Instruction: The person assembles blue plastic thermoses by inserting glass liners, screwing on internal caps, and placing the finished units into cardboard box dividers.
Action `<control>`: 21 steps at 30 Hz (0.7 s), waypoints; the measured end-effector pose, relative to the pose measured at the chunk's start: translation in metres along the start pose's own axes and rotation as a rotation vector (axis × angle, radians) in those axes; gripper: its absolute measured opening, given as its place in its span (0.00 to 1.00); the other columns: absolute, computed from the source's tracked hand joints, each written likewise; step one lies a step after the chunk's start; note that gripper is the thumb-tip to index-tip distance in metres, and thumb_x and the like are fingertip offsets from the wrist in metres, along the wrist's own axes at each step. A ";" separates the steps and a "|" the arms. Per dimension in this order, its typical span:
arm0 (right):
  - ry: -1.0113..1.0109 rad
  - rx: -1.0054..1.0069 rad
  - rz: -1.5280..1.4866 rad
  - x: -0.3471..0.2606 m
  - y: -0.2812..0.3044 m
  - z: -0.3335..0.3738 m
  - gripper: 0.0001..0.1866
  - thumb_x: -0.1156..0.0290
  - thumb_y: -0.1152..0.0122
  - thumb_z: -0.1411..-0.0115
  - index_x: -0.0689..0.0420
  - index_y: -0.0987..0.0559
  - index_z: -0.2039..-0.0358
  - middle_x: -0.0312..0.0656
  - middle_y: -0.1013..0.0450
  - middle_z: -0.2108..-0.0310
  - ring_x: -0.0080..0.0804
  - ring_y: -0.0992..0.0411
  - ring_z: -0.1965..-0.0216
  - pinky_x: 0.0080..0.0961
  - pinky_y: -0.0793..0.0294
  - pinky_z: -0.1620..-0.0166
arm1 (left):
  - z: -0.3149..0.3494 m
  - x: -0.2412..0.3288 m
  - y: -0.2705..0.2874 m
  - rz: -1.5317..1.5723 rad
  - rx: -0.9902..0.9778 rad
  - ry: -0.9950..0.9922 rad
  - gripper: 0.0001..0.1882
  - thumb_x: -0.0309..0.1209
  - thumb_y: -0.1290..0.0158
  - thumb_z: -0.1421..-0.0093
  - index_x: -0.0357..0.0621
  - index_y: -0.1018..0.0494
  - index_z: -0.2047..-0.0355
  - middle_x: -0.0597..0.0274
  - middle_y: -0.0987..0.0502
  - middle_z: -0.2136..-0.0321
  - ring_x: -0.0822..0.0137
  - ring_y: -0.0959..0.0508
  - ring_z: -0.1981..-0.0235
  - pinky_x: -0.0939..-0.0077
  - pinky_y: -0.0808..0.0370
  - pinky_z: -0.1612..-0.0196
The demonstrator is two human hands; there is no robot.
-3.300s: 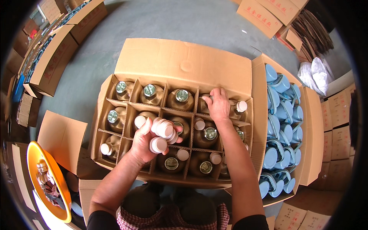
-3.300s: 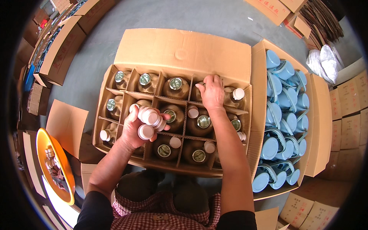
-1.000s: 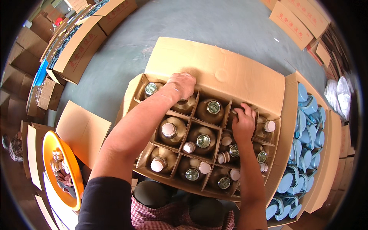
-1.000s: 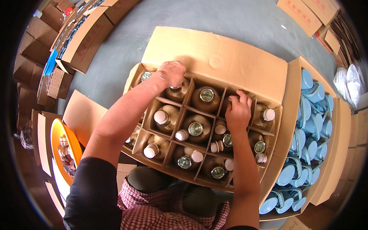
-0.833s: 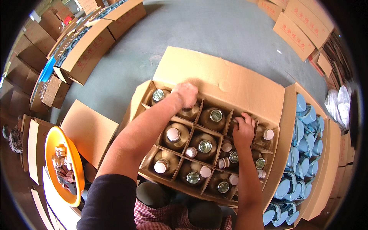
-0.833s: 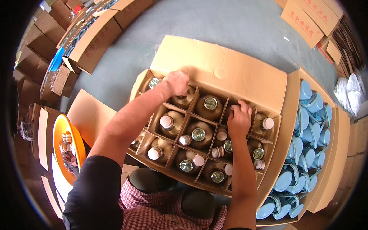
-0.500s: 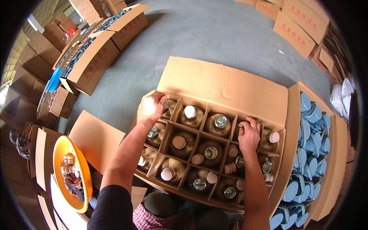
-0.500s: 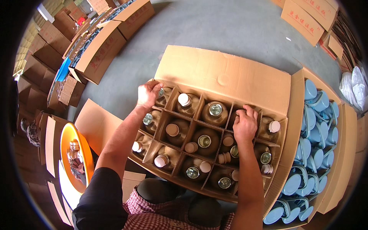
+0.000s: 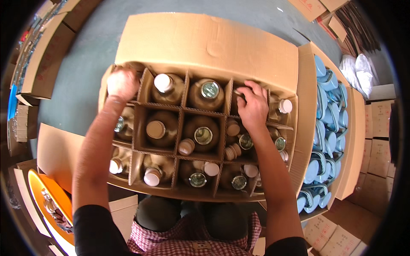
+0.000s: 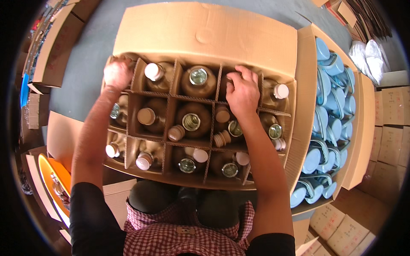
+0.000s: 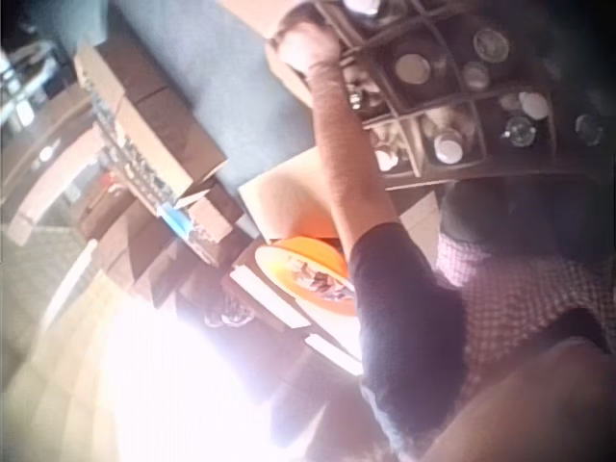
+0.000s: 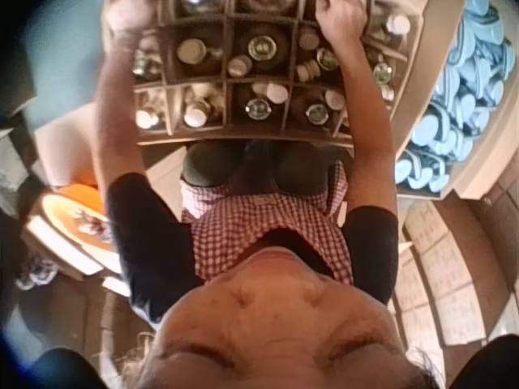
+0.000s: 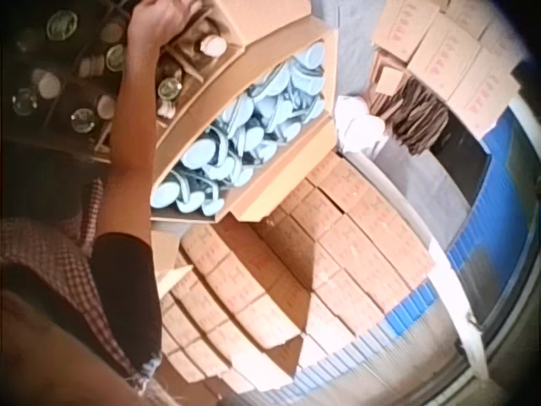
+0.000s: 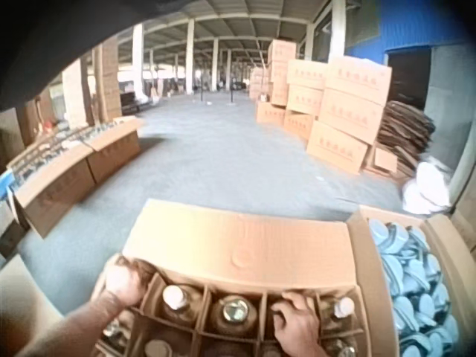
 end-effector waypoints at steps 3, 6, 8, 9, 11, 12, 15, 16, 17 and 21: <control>0.009 0.002 -0.163 -0.003 0.010 -0.003 0.13 0.78 0.37 0.59 0.53 0.22 0.69 0.41 0.28 0.57 0.42 0.30 0.58 0.33 0.29 0.57 | -0.011 -0.006 0.003 0.120 -0.058 -0.050 0.10 0.34 0.49 0.50 0.53 0.23 0.66 0.63 0.23 0.65 0.58 0.23 0.64 0.67 0.27 0.60; 0.112 -0.093 -0.262 -0.008 0.045 0.000 0.12 0.77 0.37 0.58 0.54 0.22 0.68 0.40 0.28 0.57 0.40 0.31 0.56 0.32 0.29 0.56 | -0.013 -0.007 0.011 0.234 -0.163 -0.031 0.12 0.32 0.50 0.50 0.53 0.23 0.64 0.64 0.24 0.63 0.60 0.24 0.60 0.67 0.28 0.56; 0.229 -0.275 -0.235 -0.015 0.069 0.014 0.12 0.76 0.37 0.58 0.54 0.21 0.68 0.38 0.28 0.58 0.39 0.32 0.55 0.33 0.30 0.55 | -0.008 -0.009 0.013 0.239 -0.182 -0.009 0.12 0.32 0.50 0.51 0.51 0.23 0.65 0.62 0.24 0.63 0.59 0.24 0.59 0.67 0.28 0.55; 0.290 -0.398 -0.180 -0.019 0.080 0.021 0.12 0.75 0.36 0.58 0.54 0.21 0.68 0.37 0.28 0.58 0.39 0.32 0.54 0.34 0.30 0.54 | -0.009 -0.004 0.017 0.223 -0.183 -0.001 0.12 0.32 0.51 0.51 0.49 0.23 0.66 0.60 0.24 0.63 0.59 0.24 0.59 0.66 0.28 0.55; 0.421 -0.698 -0.057 -0.023 0.090 0.034 0.17 0.70 0.33 0.60 0.50 0.21 0.65 0.38 0.31 0.53 0.41 0.38 0.47 0.46 0.40 0.45 | -0.011 0.010 0.027 0.086 -0.301 0.024 0.13 0.35 0.52 0.51 0.48 0.22 0.68 0.57 0.23 0.62 0.60 0.24 0.58 0.67 0.28 0.55; 0.406 -0.745 -0.057 -0.027 0.094 0.037 0.19 0.69 0.32 0.60 0.49 0.21 0.64 0.39 0.34 0.50 0.41 0.42 0.43 0.47 0.44 0.42 | -0.011 0.011 0.028 0.088 -0.312 0.044 0.13 0.36 0.53 0.51 0.48 0.22 0.69 0.56 0.23 0.63 0.60 0.24 0.58 0.67 0.28 0.54; 0.414 -0.798 -0.010 -0.033 0.096 0.042 0.22 0.65 0.30 0.62 0.47 0.21 0.61 0.41 0.39 0.44 0.42 0.50 0.37 0.48 0.52 0.37 | -0.010 0.007 0.019 0.122 -0.278 0.039 0.10 0.35 0.52 0.50 0.49 0.22 0.70 0.59 0.22 0.67 0.59 0.23 0.61 0.67 0.28 0.57; 0.419 -0.803 0.015 -0.034 0.094 0.045 0.23 0.64 0.30 0.63 0.47 0.22 0.61 0.42 0.40 0.43 0.42 0.52 0.36 0.48 0.53 0.37 | -0.011 0.009 0.021 0.155 -0.283 0.041 0.10 0.35 0.52 0.50 0.50 0.22 0.71 0.59 0.22 0.67 0.59 0.24 0.61 0.67 0.28 0.57; 0.416 -0.786 0.024 -0.034 0.092 0.049 0.23 0.63 0.30 0.62 0.47 0.22 0.61 0.42 0.41 0.42 0.43 0.52 0.36 0.48 0.53 0.37 | -0.011 0.009 0.022 0.187 -0.287 0.042 0.10 0.35 0.52 0.50 0.50 0.22 0.71 0.60 0.22 0.68 0.59 0.24 0.61 0.66 0.28 0.57; 0.410 -0.760 0.049 -0.038 0.080 0.061 0.21 0.64 0.30 0.62 0.51 0.23 0.63 0.41 0.44 0.39 0.41 0.55 0.34 0.47 0.53 0.37 | -0.009 0.006 0.012 0.213 -0.207 0.047 0.10 0.35 0.52 0.49 0.51 0.22 0.70 0.61 0.23 0.66 0.60 0.24 0.60 0.67 0.28 0.56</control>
Point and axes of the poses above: each hand's wrist, its own z-axis away from the middle knuckle, its own y-axis out of the back of the hand, x = y × z, the point moved 1 cm from there along -z, towards the middle knuckle
